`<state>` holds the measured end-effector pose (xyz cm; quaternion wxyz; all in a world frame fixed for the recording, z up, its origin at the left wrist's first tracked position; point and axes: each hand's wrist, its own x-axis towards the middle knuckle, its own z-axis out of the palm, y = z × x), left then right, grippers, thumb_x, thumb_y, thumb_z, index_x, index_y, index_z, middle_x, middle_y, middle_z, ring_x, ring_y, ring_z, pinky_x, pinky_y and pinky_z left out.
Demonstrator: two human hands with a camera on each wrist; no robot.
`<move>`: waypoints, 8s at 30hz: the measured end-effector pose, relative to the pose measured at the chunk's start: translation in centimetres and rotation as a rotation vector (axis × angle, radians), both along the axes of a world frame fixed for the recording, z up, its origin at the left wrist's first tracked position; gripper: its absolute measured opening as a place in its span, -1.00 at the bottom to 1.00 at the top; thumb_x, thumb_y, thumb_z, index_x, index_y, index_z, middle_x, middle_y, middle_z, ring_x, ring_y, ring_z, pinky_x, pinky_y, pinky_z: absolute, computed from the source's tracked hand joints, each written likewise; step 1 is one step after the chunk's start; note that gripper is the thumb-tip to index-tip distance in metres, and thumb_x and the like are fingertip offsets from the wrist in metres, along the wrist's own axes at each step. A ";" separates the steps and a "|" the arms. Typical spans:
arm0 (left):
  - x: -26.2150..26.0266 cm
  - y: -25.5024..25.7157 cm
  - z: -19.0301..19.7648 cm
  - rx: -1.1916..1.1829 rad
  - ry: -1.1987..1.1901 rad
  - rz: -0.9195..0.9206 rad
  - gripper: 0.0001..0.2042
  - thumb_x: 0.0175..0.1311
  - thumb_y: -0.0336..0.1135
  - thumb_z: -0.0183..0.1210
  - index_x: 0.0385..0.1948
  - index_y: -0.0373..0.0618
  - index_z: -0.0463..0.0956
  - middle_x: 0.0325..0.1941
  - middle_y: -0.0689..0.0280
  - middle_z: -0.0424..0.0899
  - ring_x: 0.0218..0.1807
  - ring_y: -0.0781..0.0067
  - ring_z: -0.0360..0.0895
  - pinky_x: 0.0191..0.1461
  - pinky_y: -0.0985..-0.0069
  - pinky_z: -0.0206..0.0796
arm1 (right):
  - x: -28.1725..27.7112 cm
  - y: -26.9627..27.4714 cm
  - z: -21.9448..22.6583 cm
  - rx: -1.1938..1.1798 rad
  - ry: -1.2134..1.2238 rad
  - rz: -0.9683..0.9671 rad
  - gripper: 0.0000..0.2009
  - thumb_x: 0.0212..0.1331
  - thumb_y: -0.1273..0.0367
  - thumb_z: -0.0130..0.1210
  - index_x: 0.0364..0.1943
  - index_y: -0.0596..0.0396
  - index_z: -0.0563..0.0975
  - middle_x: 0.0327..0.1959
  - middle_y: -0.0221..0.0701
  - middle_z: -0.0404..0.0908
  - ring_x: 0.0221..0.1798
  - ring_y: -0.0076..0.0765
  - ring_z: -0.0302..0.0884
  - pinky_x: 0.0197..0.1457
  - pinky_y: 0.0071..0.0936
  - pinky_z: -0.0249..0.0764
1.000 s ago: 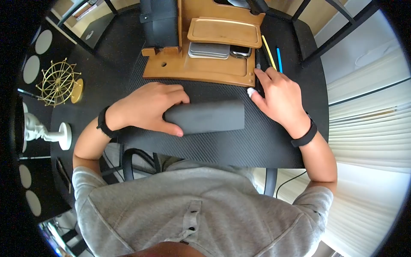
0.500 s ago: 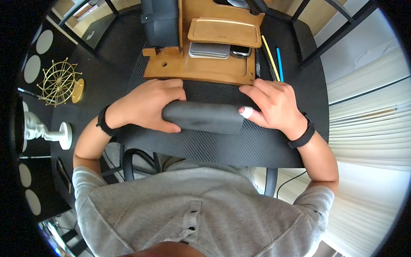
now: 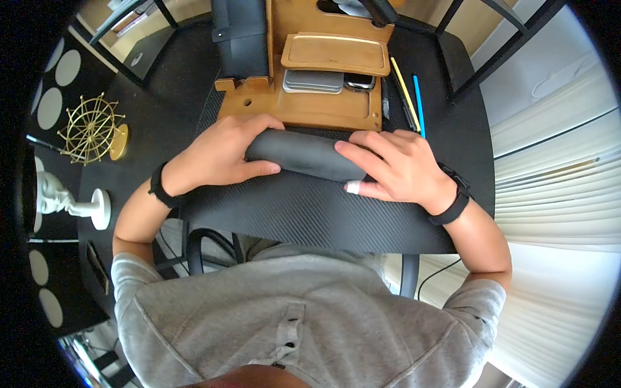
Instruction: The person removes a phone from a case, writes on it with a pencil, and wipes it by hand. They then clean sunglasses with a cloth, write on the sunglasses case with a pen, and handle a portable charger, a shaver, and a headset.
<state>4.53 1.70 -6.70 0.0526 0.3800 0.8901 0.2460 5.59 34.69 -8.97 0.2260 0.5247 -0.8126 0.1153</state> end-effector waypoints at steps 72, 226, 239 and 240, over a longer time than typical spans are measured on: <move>-2.2 1.7 0.1 -0.305 0.371 0.173 -0.48 0.29 -0.01 0.32 0.07 -0.30 0.55 -0.48 -0.02 0.69 -0.34 -0.06 0.72 -0.26 0.12 0.57 | -5.7 -4.7 -0.3 -0.124 0.152 -0.152 -0.73 -0.02 0.46 0.28 -0.17 0.13 0.62 -0.21 -0.33 0.67 -0.20 -0.19 0.72 -0.22 -0.30 0.68; 3.0 3.1 1.8 -0.401 0.369 0.098 -0.25 -0.05 0.46 0.30 -0.37 -0.28 0.68 -0.55 0.13 0.65 -0.46 0.06 0.69 -0.37 0.26 0.48 | -2.2 -1.1 10.3 0.119 -0.311 -0.032 -0.52 0.01 0.33 0.32 0.11 0.09 0.65 0.01 -0.21 0.70 -0.11 0.07 0.68 -0.06 -0.16 0.62; -0.3 1.3 2.3 -0.374 -0.024 -0.072 -0.34 -0.24 0.02 0.59 -0.05 -0.16 0.65 -0.36 0.08 0.74 -0.15 -0.06 0.71 -0.07 0.15 0.49 | 0.2 -2.8 1.9 0.123 -0.154 -0.152 -0.45 0.12 0.11 0.33 0.24 -0.12 0.58 0.19 -0.22 0.62 -0.25 -0.05 0.72 -0.26 -0.24 0.66; -0.6 0.7 2.2 -0.377 -0.004 -0.062 -0.30 -0.26 0.02 0.60 -0.01 -0.17 0.64 -0.39 0.10 0.72 -0.19 -0.03 0.71 -0.10 0.17 0.48 | 0.4 -2.9 1.2 0.116 -0.122 -0.136 -0.45 0.16 0.05 0.30 0.25 -0.15 0.57 0.20 -0.25 0.61 -0.26 -0.06 0.73 -0.30 -0.24 0.65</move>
